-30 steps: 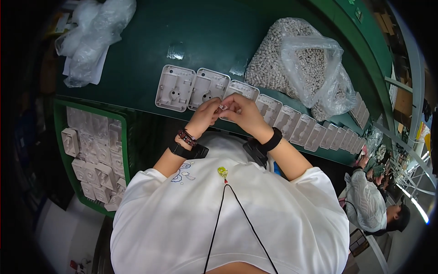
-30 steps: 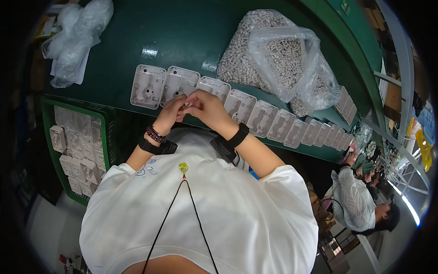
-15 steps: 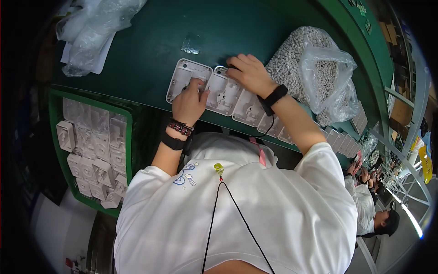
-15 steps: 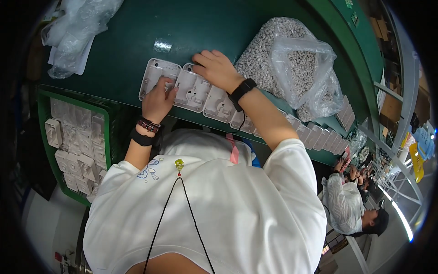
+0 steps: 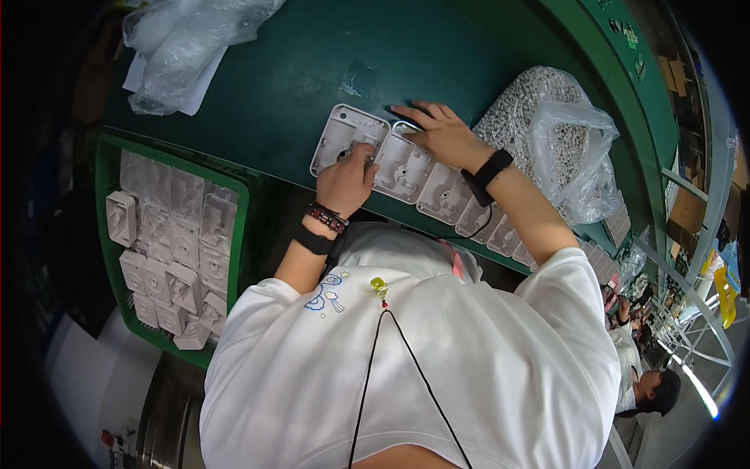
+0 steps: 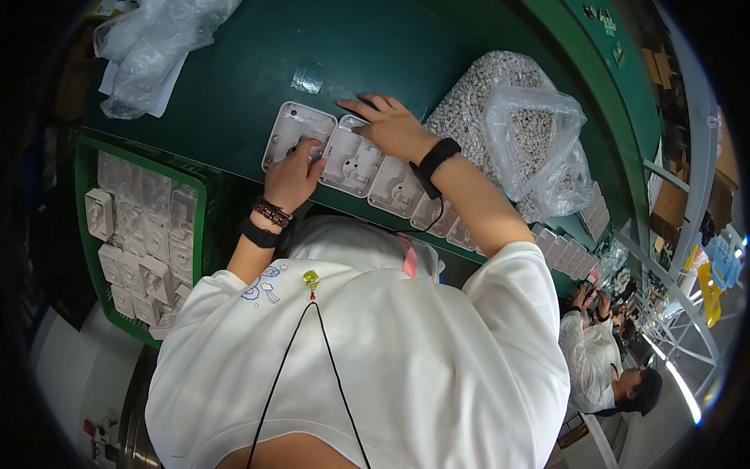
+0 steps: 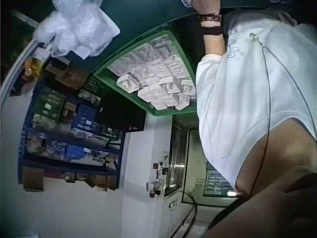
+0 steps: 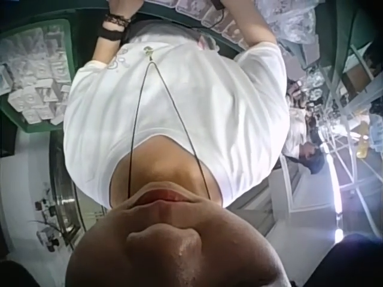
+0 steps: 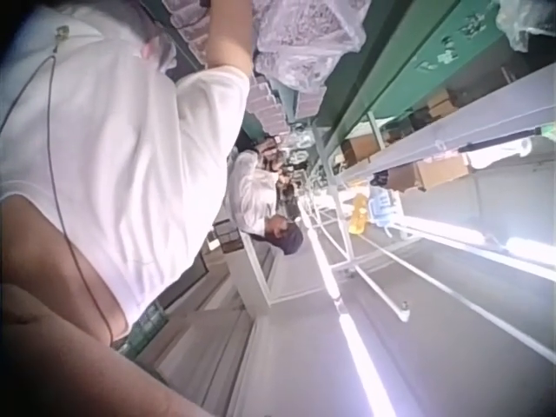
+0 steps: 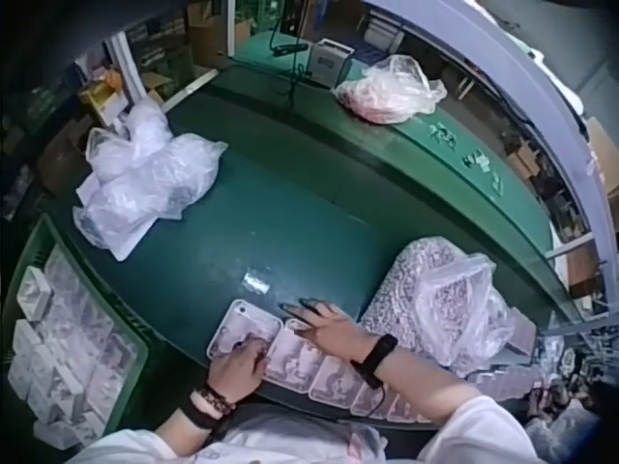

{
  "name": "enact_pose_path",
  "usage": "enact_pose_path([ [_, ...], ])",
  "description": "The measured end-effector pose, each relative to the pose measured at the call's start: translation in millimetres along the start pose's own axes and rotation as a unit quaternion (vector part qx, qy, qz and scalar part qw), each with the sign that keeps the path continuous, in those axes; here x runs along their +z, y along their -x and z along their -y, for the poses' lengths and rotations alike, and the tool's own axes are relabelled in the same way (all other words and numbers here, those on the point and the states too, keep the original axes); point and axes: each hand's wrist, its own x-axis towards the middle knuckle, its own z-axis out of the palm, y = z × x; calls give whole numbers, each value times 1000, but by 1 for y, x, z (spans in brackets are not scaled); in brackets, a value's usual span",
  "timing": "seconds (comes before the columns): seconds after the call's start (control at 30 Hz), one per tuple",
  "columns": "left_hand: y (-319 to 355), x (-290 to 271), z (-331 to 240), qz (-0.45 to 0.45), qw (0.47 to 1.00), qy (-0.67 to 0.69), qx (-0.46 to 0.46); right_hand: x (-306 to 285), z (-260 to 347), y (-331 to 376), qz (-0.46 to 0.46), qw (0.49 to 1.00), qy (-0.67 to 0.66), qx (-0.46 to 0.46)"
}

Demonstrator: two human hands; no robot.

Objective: The person inserts small white components into plastic housings, moves a green bin of housings, and then packs the assembled housings into plastic bags.

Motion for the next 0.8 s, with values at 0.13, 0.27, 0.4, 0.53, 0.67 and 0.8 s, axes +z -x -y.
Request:
enact_pose_path([
  [0.13,3,-10,10,67,973,218,-46,-6,8,-3,-63,967,-166,181],
  [0.27,4,-18,12,133,872,465,-71,-17,25,-15,-191,909,-246,278],
  [0.4,8,-31,-3,151,849,500,-78,-30,59,-22,-127,937,-264,190],
  [0.53,11,-49,-5,200,843,495,-62,-31,84,-25,-93,952,-253,145],
  [0.67,6,-58,-2,286,825,486,-27,-29,83,-29,-94,972,-209,61],
  [0.8,1,-65,-3,306,819,484,-32,-23,77,-31,-60,979,-195,8],
])
